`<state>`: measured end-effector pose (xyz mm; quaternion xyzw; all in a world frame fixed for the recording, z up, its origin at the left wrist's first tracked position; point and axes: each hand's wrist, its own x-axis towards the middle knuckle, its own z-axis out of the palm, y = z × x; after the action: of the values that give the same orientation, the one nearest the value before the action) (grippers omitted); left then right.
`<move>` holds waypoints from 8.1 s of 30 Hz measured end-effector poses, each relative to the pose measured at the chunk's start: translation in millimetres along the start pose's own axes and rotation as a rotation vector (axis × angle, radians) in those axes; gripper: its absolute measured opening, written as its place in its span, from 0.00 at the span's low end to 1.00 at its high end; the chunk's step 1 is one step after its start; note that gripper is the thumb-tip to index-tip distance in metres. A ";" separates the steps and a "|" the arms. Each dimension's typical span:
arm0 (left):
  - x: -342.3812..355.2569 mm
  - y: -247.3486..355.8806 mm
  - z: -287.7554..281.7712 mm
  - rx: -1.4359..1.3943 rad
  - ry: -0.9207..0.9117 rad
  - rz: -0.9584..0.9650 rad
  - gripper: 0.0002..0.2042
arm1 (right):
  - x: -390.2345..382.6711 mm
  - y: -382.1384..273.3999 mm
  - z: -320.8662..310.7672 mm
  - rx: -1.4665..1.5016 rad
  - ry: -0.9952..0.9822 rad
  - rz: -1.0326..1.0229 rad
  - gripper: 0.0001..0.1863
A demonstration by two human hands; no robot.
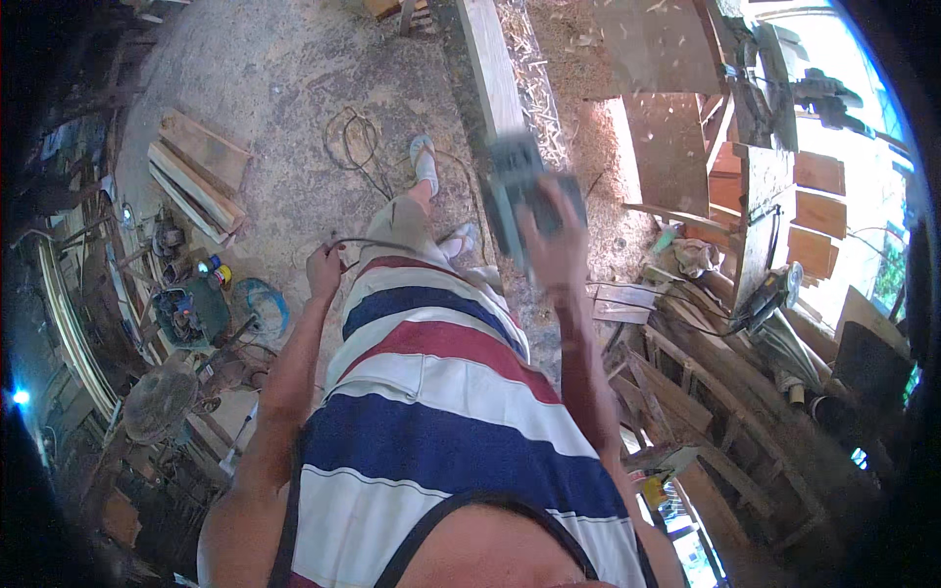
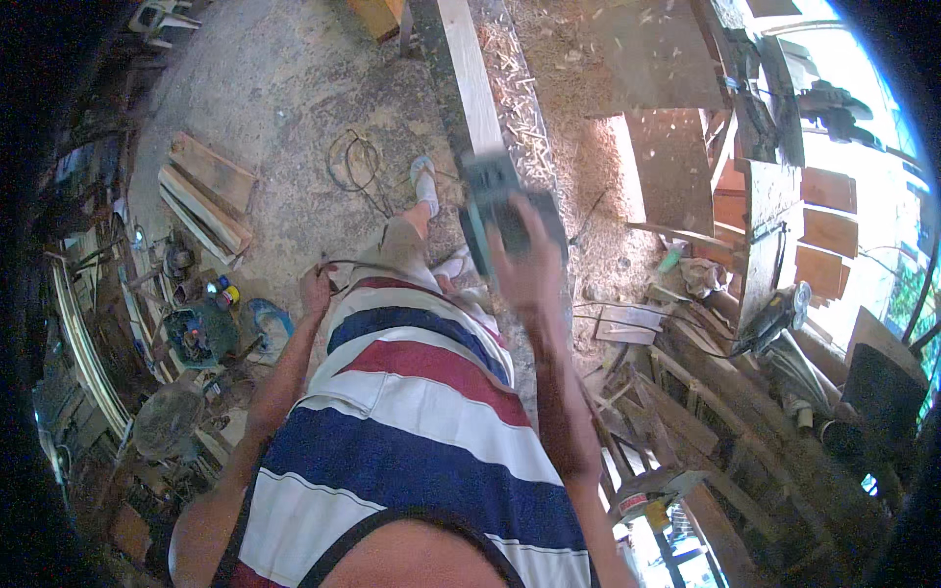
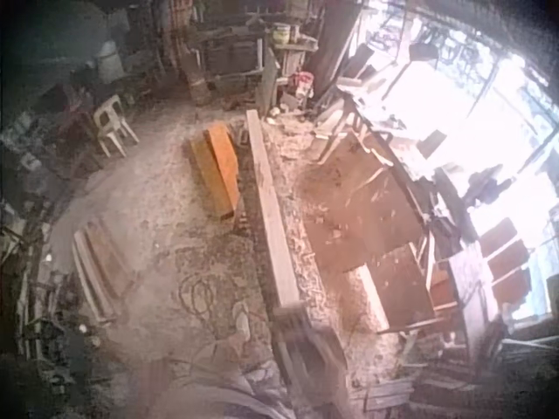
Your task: Smoothing a wooden board using an electric power planer in a workshop.
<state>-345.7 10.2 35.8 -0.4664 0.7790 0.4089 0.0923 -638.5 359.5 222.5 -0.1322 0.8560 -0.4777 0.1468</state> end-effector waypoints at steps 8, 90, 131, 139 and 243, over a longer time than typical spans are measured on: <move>1.9 11.4 29.1 0.393 -0.120 0.311 0.16 | -126.6 7.0 -23.5 0.008 0.053 0.266 0.30; 405.1 369.5 -228.5 -0.387 0.171 0.099 0.17 | 877.6 -240.7 203.9 -0.068 0.115 -0.136 0.23; 132.5 349.4 69.1 0.610 -0.261 1.837 0.38 | -225.9 -172.6 165.6 0.032 0.612 0.922 0.29; 55.5 288.2 97.4 0.783 -0.358 1.867 0.34 | -330.8 -122.1 180.0 0.076 0.618 0.931 0.32; -46.4 -81.7 2.5 0.988 -1.069 1.024 0.15 | -296.4 282.5 331.4 0.132 0.233 0.833 0.32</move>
<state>-255.3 23.3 13.5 0.2854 0.8322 0.1801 0.4399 -264.4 353.6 -148.3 0.2885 0.8149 -0.4430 0.2375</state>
